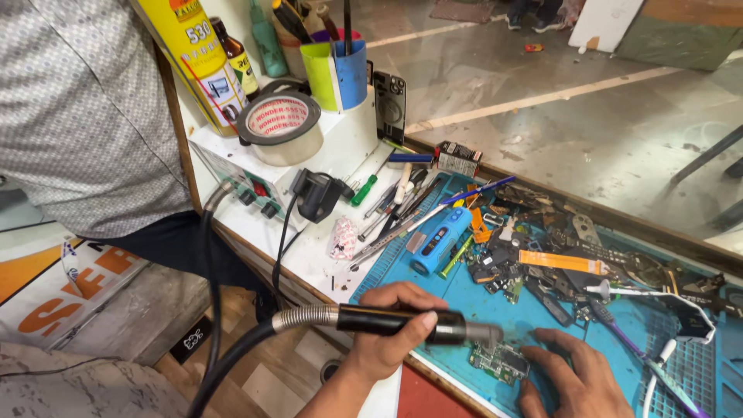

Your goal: The person uses a heat gun to apply heat to components on a small circuit board held on a blue mat, moving the nozzle across the board while stabilizing it by hand.

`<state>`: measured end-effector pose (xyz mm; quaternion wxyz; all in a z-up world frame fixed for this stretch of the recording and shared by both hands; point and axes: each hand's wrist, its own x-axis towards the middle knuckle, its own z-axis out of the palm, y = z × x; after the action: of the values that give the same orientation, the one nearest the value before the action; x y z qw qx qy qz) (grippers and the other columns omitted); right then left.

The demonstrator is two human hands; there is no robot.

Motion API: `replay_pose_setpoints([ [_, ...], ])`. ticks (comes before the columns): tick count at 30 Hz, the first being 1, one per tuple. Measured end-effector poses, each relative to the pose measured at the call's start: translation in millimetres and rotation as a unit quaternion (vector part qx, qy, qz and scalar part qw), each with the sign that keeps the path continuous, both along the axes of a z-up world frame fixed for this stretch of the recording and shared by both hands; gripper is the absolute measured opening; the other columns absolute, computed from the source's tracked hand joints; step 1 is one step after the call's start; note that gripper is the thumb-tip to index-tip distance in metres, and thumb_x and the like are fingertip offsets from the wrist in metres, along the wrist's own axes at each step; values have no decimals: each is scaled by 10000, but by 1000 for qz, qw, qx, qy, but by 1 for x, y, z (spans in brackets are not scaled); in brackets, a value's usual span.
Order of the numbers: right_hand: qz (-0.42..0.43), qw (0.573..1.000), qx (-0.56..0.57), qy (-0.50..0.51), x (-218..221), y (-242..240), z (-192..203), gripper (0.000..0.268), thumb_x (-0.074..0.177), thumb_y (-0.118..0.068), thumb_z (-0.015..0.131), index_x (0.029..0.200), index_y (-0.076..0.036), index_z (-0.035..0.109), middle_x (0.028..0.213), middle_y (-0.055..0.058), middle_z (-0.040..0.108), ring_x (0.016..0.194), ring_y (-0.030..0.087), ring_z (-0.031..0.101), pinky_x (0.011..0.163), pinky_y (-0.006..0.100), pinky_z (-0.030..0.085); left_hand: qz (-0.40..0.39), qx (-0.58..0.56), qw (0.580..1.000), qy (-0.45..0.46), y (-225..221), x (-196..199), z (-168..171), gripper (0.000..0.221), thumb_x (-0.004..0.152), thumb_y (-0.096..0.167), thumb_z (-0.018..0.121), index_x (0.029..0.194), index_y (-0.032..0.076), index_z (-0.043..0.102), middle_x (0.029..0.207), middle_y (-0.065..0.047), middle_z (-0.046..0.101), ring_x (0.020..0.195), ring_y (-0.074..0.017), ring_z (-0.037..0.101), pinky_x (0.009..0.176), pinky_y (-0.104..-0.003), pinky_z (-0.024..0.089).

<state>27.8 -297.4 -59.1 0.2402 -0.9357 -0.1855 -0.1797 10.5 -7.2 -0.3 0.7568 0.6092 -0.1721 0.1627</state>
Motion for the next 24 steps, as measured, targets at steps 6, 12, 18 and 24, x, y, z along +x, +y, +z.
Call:
replay_pose_setpoints([
  [6, 22, 999, 26, -16, 19, -8, -28, 424, 540, -251, 856, 959, -230, 790, 1194, 21, 697, 1118, 255, 681, 1002, 412, 540, 1, 18, 1000, 14, 2, 1, 3, 243, 938, 215, 728, 910, -18, 666, 941, -172, 743, 917, -227, 740, 868, -349, 591],
  [12, 23, 998, 7, -61, 29, -24, -61, 462, 526, -334, 863, 981, -281, 799, 1241, 8, 701, 1148, 261, 677, 1037, 431, 527, 9, 16, 999, 30, 0, 0, 3, 241, 928, 204, 719, 902, -29, 662, 943, -181, 754, 886, -209, 727, 852, -347, 581],
  [18, 36, 998, 12, -47, 27, -21, -54, 446, 546, -299, 855, 987, -258, 797, 1246, 26, 696, 1172, 271, 671, 1036, 429, 528, -10, 17, 1000, 22, 3, -1, 4, 228, 931, 189, 718, 909, -31, 662, 939, -186, 751, 902, -223, 740, 859, -357, 588],
  [24, 35, 999, 18, -9, 23, -14, -37, 442, 540, -240, 856, 978, -223, 803, 1227, 40, 696, 1162, 275, 670, 1032, 439, 524, 0, 27, 1000, 12, 4, -1, 2, 213, 919, 180, 729, 916, -21, 658, 943, -178, 753, 911, -221, 745, 868, -353, 592],
])
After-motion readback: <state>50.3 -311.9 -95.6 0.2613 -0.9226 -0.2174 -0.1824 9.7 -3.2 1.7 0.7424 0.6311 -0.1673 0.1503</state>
